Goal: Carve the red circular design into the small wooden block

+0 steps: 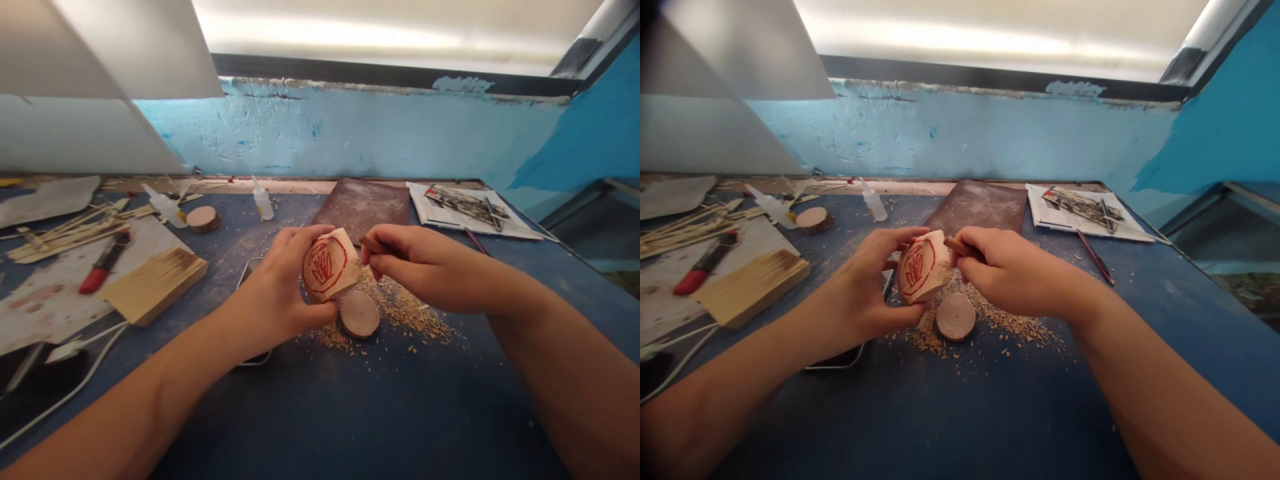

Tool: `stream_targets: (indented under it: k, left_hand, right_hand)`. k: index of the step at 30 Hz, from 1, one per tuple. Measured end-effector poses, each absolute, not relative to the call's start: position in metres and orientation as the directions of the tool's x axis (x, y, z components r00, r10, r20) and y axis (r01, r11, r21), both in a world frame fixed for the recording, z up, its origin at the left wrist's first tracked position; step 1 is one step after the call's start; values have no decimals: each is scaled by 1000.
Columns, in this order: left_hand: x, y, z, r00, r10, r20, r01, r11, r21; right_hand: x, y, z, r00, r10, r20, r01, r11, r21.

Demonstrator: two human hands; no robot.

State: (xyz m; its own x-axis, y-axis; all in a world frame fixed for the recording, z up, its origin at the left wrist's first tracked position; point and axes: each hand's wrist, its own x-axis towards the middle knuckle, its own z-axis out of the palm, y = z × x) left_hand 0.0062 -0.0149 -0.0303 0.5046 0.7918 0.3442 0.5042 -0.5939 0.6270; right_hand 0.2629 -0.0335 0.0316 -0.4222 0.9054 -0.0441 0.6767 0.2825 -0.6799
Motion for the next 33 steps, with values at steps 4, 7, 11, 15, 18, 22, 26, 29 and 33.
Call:
stream_targets:
  k: [4, 7, 11, 15, 18, 22, 26, 29, 33]
  left_hand:
    - [7, -14, -29, 443, 806, 393, 502, -586, 636]
    - [8, -12, -29, 433, 799, 418, 497, -598, 629]
    - [9, -13, -30, 419, 795, 439, 514, -606, 607]
    - [9, -15, -31, 407, 813, 416, 542, -582, 606]
    - [9, -14, -30, 399, 820, 411, 542, -573, 615]
    - [9, -15, -31, 396, 812, 430, 537, -584, 608]
    - [10, -16, -33, 402, 818, 411, 483, -571, 664]
    - [12, -17, -34, 385, 837, 389, 446, -537, 716]
    - [15, -18, -36, 351, 860, 370, 377, -492, 784]
  right_hand:
    - [264, -35, 31, -475, 876, -83, 635, 276, -721]
    - [262, -34, 29, -484, 872, -75, 602, 270, -751]
    - [258, -34, 25, -475, 879, -40, 606, 294, -739]
    - [254, -35, 22, -475, 880, 21, 622, 353, -699]
    - [252, -36, 20, -464, 883, 76, 627, 388, -675]
    - [249, -37, 17, -425, 898, 109, 647, 386, -658]
    - [249, -37, 15, -439, 891, 114, 606, 387, -695]
    - [250, -36, 16, -451, 887, 102, 586, 380, -716]
    - [249, -38, 19, -452, 886, 104, 519, 356, -777]
